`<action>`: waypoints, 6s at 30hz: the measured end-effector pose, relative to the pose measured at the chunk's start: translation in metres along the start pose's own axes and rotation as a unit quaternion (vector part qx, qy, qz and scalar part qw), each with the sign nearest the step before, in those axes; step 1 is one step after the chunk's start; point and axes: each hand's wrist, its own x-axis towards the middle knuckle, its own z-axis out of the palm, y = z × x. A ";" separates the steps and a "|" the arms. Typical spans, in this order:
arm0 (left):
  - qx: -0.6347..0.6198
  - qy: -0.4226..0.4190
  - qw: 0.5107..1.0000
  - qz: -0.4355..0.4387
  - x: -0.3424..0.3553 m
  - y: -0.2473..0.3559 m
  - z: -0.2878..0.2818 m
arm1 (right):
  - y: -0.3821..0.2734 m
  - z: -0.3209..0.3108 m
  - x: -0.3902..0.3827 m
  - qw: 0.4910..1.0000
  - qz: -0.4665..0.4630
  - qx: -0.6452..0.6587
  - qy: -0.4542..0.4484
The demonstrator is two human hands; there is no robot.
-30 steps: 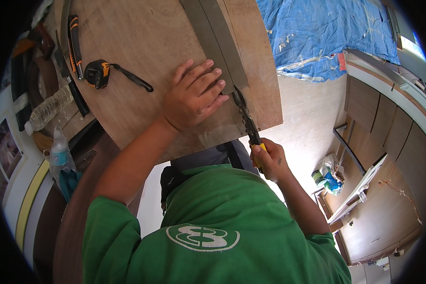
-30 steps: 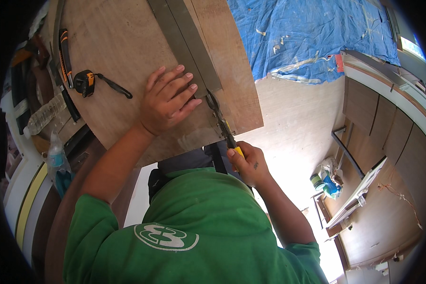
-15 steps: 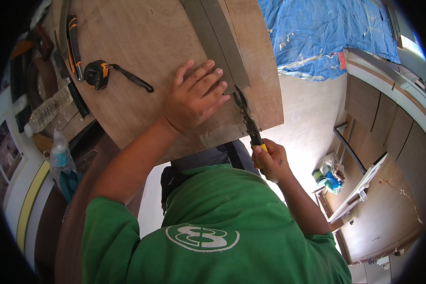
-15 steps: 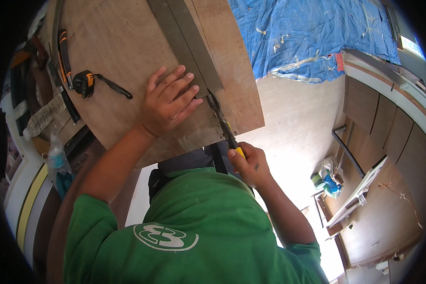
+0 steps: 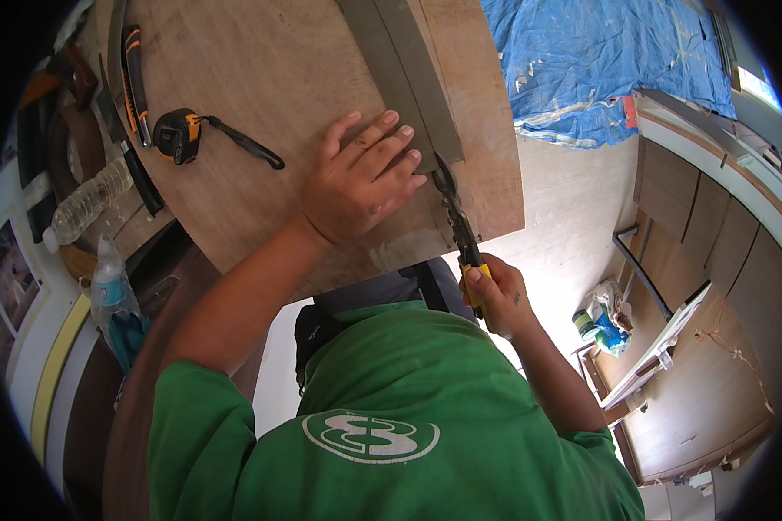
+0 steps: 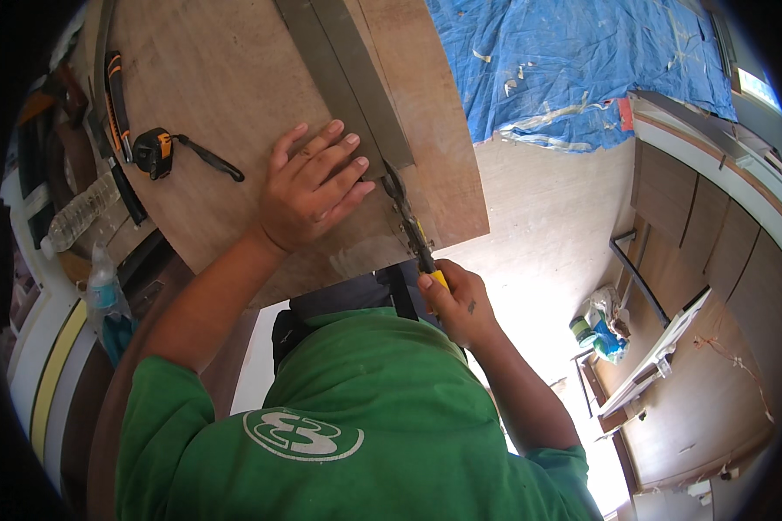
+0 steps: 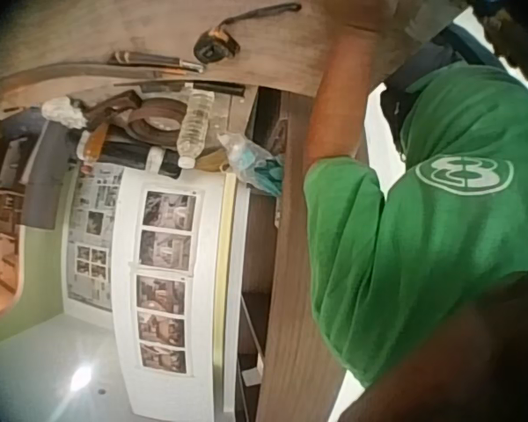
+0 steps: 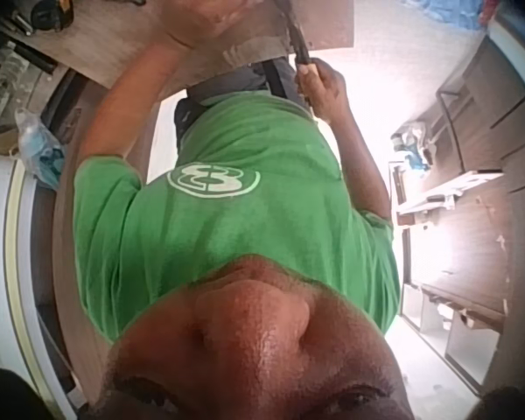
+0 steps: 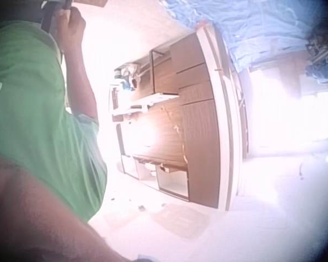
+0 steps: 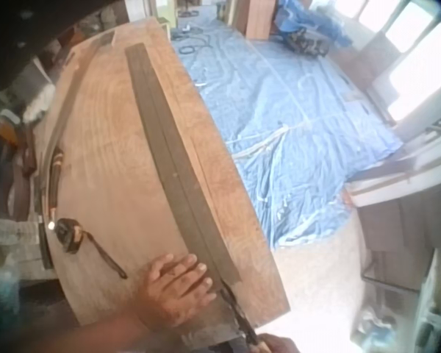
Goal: The person uses tin snips to cut a long strip of gray flooring material on a wooden workbench. The person holds the material steady with one hand while cutting along its length with the other, then removes the cut piece.
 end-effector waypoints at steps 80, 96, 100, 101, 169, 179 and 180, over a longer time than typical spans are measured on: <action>0.082 0.042 0.987 -0.129 0.019 -0.024 0.000 | -0.025 -0.004 0.005 0.999 0.025 0.037 -0.010; 0.096 0.042 0.986 -0.127 0.020 -0.022 -0.001 | -0.018 -0.007 0.008 0.998 0.015 0.057 -0.011; 0.094 0.041 0.986 -0.128 0.020 -0.023 -0.001 | -0.017 -0.010 0.015 0.999 -0.005 0.027 -0.022; 0.095 0.042 0.986 -0.128 0.021 -0.023 -0.001 | -0.019 -0.009 0.015 0.999 -0.006 0.027 -0.023; -0.587 -0.105 0.551 -0.584 0.032 0.023 -0.016 | -0.042 -0.008 0.017 0.996 0.004 0.025 -0.088; -0.560 -0.130 0.569 -0.588 0.034 0.024 -0.018 | -0.049 -0.006 0.016 0.998 -0.016 0.004 -0.060; -0.560 -0.132 0.569 -0.588 0.034 0.024 -0.019 | -0.049 -0.006 0.016 0.998 -0.013 0.007 -0.059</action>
